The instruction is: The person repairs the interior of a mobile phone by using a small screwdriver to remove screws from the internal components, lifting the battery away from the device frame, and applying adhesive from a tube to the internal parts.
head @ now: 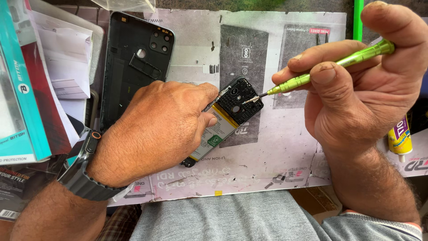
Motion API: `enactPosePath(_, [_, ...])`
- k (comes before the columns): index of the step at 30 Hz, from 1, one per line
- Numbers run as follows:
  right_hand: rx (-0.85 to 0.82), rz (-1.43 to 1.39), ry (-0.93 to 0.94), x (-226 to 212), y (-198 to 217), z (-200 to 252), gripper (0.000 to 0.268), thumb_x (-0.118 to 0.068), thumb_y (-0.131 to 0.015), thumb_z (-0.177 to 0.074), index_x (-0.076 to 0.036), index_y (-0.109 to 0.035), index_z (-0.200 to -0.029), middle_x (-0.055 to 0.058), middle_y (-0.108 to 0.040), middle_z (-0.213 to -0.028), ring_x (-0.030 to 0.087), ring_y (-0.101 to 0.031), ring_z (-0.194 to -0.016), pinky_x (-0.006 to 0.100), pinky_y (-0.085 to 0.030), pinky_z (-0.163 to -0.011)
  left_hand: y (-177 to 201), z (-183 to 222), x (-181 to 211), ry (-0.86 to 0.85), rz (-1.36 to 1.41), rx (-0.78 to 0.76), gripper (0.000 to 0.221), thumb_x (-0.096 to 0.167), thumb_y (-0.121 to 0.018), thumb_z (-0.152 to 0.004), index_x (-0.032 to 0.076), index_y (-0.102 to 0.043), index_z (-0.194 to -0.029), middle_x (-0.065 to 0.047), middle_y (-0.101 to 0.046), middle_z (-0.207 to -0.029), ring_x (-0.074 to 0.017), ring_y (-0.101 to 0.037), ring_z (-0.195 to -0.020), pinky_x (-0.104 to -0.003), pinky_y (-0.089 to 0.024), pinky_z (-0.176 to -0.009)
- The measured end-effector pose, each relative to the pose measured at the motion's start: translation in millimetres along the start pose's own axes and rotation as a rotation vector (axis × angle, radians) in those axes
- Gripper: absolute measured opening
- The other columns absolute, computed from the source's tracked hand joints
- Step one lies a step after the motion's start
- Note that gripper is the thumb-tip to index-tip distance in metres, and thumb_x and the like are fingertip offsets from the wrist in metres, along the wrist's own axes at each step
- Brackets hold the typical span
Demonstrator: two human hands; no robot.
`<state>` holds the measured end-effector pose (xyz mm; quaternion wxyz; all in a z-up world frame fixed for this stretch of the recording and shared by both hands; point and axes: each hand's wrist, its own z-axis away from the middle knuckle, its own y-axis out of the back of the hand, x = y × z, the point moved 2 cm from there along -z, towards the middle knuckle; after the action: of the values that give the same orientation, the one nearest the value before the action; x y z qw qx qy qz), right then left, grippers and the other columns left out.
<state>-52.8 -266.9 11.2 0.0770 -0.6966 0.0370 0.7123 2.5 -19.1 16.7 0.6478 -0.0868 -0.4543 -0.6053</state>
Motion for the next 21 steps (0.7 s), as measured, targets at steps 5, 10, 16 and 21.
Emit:
enactPosePath(5, [-0.009,-0.009,-0.005,-6,-7,1,0.058,-0.013,-0.068,-0.098,-0.001,-0.031,-0.141,0.02,-0.071,-0.098,0.029,-0.077,-0.074,0.046,-0.067,-0.075,1,2,1,-0.029,-0.02,0.029,0.021,0.025,-0.071,-0.09,0.008,-0.07,-0.103,-0.014,-0.074,-0.081,-0.0353,-0.073,-0.079,-0.049,-0.055,-0.07])
enactPosePath(10, [-0.089,0.203,0.131,-9,-9,6,0.055,-0.012,-0.065,-0.103,-0.004,-0.03,-0.144,0.021,-0.072,-0.096,0.028,-0.08,-0.078,0.041,-0.066,-0.074,3,0,5,0.009,-0.03,0.023,0.022,0.025,-0.071,-0.087,0.008,-0.069,-0.1,-0.016,-0.072,-0.074,-0.0367,-0.073,-0.074,-0.049,-0.056,-0.068])
enactPosePath(16, [-0.339,0.485,0.386,-19,-22,20,0.042,-0.007,-0.062,-0.114,-0.001,-0.032,-0.144,0.023,-0.072,-0.114,0.025,-0.079,-0.101,0.035,-0.069,-0.089,3,-3,9,0.007,0.001,0.094,0.026,0.028,-0.073,-0.086,0.005,-0.068,-0.097,-0.02,-0.069,-0.067,-0.04,-0.071,-0.069,-0.051,-0.055,-0.064])
enactPosePath(21, [-0.367,0.573,0.36,-28,-41,19,0.019,-0.004,-0.063,-0.103,0.009,-0.053,-0.112,0.024,-0.072,-0.108,0.028,-0.076,-0.099,0.035,-0.066,-0.087,3,-2,9,0.01,0.009,0.086,0.026,0.028,-0.072,-0.086,0.005,-0.068,-0.096,-0.02,-0.069,-0.068,-0.0398,-0.071,-0.069,-0.051,-0.055,-0.064])
